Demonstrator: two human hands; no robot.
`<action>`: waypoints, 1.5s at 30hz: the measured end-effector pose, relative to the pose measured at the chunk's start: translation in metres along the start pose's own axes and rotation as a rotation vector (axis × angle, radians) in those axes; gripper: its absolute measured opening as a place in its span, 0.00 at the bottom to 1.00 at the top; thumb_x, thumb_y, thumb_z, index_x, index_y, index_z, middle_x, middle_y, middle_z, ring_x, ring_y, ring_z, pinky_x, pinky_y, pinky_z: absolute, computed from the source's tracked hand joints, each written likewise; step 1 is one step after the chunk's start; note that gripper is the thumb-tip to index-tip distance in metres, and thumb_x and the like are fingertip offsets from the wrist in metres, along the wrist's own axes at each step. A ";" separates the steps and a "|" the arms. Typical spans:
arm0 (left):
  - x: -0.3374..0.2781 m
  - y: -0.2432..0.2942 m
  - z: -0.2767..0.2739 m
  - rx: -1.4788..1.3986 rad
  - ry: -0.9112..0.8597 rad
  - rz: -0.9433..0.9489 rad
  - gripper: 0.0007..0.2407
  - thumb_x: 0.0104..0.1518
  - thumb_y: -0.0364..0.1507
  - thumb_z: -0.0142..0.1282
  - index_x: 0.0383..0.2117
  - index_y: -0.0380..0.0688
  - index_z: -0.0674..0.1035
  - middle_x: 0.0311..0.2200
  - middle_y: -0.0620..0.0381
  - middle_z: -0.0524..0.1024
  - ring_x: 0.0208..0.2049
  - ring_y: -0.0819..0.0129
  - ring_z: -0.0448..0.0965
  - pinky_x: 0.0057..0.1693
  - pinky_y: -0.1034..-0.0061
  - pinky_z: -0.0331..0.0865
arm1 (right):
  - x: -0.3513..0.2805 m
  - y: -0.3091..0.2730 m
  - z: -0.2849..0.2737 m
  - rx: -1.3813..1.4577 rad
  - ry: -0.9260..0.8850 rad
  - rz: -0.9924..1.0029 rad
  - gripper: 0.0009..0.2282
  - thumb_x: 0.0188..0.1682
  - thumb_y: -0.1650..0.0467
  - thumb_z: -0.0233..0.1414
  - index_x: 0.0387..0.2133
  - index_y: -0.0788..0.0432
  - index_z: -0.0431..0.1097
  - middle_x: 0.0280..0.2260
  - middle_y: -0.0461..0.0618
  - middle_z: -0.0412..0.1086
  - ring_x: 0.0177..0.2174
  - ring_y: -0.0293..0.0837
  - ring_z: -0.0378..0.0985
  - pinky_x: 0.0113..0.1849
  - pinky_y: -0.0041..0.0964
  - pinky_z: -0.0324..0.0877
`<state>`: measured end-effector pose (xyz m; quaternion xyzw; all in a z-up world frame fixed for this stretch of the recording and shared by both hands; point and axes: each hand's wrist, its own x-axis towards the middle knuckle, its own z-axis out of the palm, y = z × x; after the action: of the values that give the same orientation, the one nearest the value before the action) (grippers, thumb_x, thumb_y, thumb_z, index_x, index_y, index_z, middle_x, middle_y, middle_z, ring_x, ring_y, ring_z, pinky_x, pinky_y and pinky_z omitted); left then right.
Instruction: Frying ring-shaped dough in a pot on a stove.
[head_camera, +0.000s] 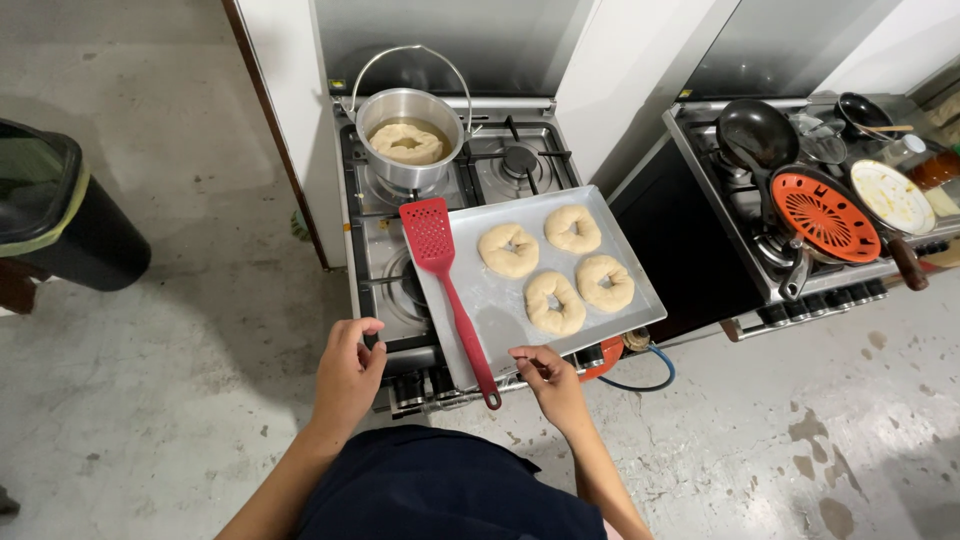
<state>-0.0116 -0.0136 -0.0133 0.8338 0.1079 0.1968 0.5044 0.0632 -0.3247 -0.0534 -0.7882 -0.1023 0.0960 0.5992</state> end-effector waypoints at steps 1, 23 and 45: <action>0.000 -0.001 0.001 -0.001 0.010 0.005 0.10 0.55 0.23 0.58 0.43 0.44 0.77 0.40 0.57 0.74 0.24 0.73 0.73 0.34 0.77 0.70 | 0.000 0.003 -0.001 0.009 -0.003 -0.007 0.08 0.53 0.74 0.54 0.43 0.62 0.78 0.34 0.41 0.70 0.33 0.32 0.72 0.38 0.26 0.68; -0.003 -0.007 0.009 0.017 -0.006 -0.032 0.10 0.55 0.24 0.57 0.43 0.45 0.77 0.40 0.58 0.73 0.25 0.72 0.73 0.34 0.76 0.70 | 0.000 0.000 -0.009 0.140 -0.050 0.090 0.10 0.53 0.74 0.53 0.45 0.62 0.78 0.32 0.43 0.75 0.33 0.33 0.75 0.40 0.28 0.71; -0.001 0.003 0.016 -0.002 -0.011 -0.004 0.10 0.55 0.22 0.57 0.43 0.45 0.78 0.39 0.58 0.74 0.25 0.71 0.73 0.34 0.76 0.70 | 0.009 -0.001 -0.003 0.120 -0.045 0.046 0.09 0.53 0.74 0.54 0.44 0.62 0.77 0.36 0.41 0.75 0.35 0.31 0.72 0.40 0.26 0.69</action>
<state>-0.0052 -0.0286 -0.0174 0.8341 0.1068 0.1912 0.5063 0.0722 -0.3246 -0.0523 -0.7506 -0.0915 0.1335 0.6406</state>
